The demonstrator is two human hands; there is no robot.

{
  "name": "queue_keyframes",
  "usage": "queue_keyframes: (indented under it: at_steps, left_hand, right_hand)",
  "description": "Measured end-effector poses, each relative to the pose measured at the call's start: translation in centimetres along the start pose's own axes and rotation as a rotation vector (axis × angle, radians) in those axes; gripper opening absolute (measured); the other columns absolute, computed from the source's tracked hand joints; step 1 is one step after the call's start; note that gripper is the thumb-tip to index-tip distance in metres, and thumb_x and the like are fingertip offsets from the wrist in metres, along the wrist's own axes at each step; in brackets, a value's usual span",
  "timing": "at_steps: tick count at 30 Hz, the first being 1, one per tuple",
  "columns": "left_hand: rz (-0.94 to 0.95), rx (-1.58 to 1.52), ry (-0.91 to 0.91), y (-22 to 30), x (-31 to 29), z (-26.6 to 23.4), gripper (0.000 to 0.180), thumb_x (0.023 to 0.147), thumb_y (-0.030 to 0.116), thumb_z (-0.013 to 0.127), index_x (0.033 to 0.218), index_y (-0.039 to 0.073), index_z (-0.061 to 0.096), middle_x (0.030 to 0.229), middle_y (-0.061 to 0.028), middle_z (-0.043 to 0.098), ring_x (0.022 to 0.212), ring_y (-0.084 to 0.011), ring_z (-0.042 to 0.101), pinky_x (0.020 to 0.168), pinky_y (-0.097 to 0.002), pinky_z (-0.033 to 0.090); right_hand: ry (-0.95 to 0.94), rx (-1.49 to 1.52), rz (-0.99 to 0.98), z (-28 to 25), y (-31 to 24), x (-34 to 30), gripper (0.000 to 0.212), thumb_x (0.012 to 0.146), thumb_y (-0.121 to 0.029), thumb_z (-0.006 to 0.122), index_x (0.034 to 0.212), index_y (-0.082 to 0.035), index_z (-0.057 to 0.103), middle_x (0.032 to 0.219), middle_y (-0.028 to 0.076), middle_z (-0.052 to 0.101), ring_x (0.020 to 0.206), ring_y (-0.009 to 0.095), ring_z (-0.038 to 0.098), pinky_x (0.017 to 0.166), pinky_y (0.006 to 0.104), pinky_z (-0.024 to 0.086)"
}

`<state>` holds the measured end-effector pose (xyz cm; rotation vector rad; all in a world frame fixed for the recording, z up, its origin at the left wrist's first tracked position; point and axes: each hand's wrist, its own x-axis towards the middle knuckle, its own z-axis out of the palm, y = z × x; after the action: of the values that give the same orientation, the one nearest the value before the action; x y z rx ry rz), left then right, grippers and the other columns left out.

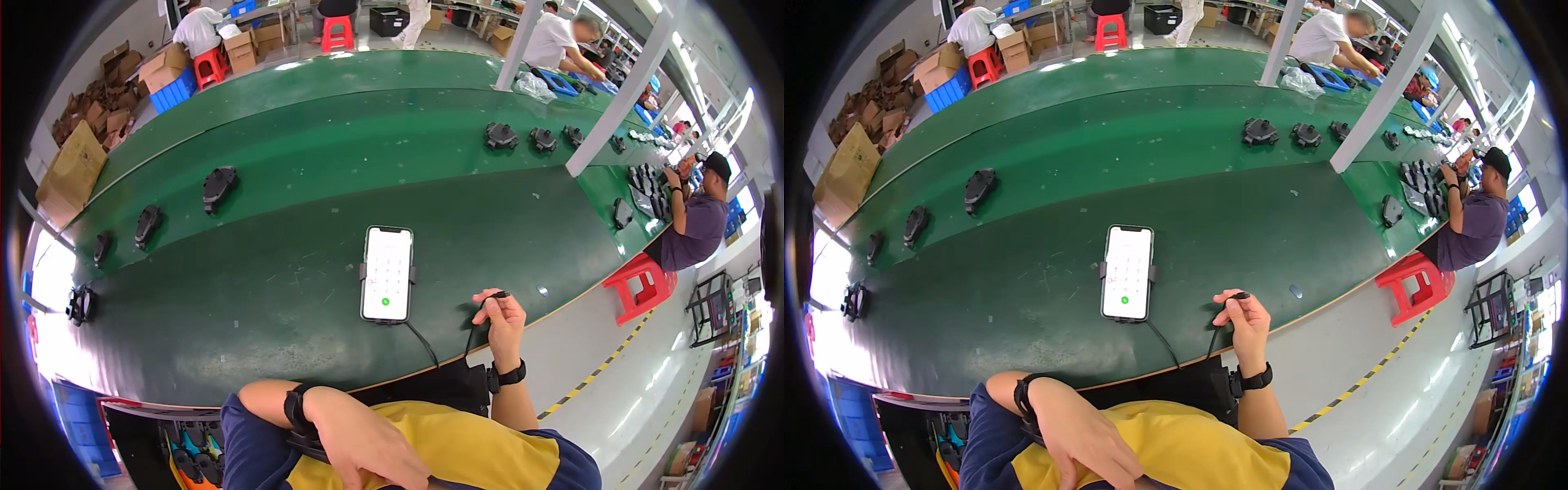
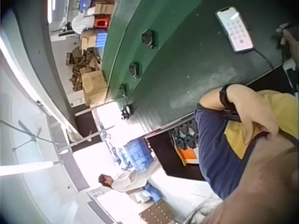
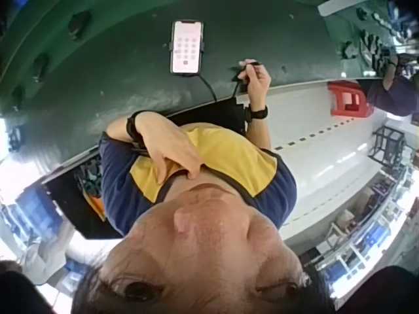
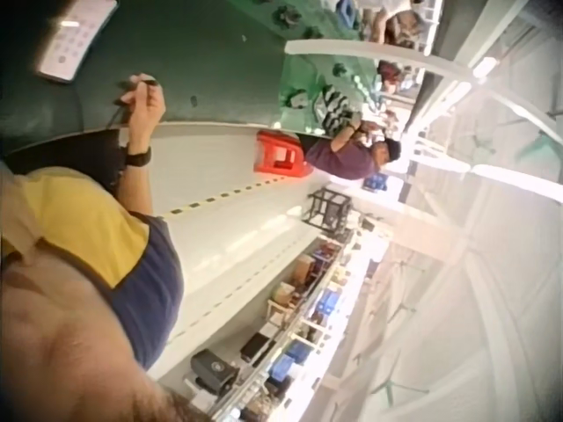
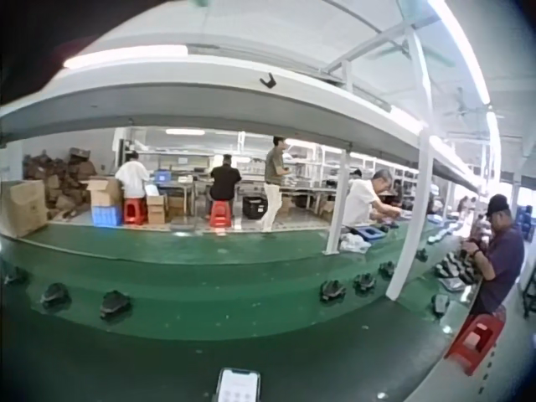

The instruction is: Assembling and testing car phone holders on an assembly line.

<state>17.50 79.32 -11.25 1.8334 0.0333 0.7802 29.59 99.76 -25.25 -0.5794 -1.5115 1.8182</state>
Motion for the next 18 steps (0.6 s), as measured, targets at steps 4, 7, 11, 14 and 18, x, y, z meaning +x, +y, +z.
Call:
queue_keyframes:
  at_steps: [4,7,11,14,18]
  left_hand:
    - [-0.055,-0.037,-0.039,-0.1,0.2,0.0,0.051,0.079,0.040,0.063,0.105,0.000,0.047,0.089,-0.0153,0.053,0.079,-0.0338,0.052,0.067,-0.0363,0.044]
    - [-0.091,-0.096,-0.048,-0.5,0.6,0.0,0.052,0.077,0.040,0.064,0.104,0.000,0.047,0.088,-0.0148,0.052,0.078,-0.0330,0.052,0.066,-0.0358,0.044]
    - [-0.235,-0.177,-0.233,-0.1,1.7,-0.8,0.054,0.076,0.041,0.065,0.106,-0.001,0.047,0.092,-0.0151,0.053,0.080,-0.0311,0.054,0.068,-0.0358,0.044]
    - [-0.330,-0.162,-0.246,-0.1,1.9,-0.9,0.057,0.074,0.041,0.066,0.108,-0.001,0.047,0.097,-0.0159,0.054,0.086,-0.0302,0.055,0.071,-0.0355,0.045]
    - [-0.149,-0.041,0.004,-0.4,1.2,0.2,0.058,0.075,0.041,0.065,0.111,-0.002,0.047,0.102,-0.0163,0.054,0.091,-0.0309,0.055,0.074,-0.0351,0.045]
  right_hand:
    - [-0.001,-0.017,0.007,-0.1,-0.2,0.0,0.015,0.088,-0.005,0.048,0.099,0.002,0.056,0.088,0.012,0.063,0.054,0.010,0.054,0.056,0.0213,0.044]
    - [0.003,-0.031,0.006,-0.4,-0.4,0.1,0.015,0.088,-0.005,0.047,0.098,0.002,0.056,0.088,0.012,0.063,0.054,0.010,0.055,0.056,0.0213,0.043]
    - [0.007,-0.043,0.003,-0.5,-0.5,0.3,0.015,0.088,-0.005,0.047,0.098,0.002,0.056,0.088,0.012,0.063,0.054,0.010,0.055,0.056,0.0213,0.044]
    - [0.005,-0.041,-0.003,-0.6,-0.4,0.4,0.015,0.088,-0.005,0.047,0.099,0.002,0.056,0.088,0.012,0.063,0.054,0.010,0.055,0.056,0.0213,0.044]
    - [-0.001,-0.026,-0.007,-0.9,-0.2,0.4,0.015,0.088,-0.005,0.047,0.099,0.002,0.056,0.088,0.012,0.063,0.054,0.011,0.055,0.057,0.0214,0.044]
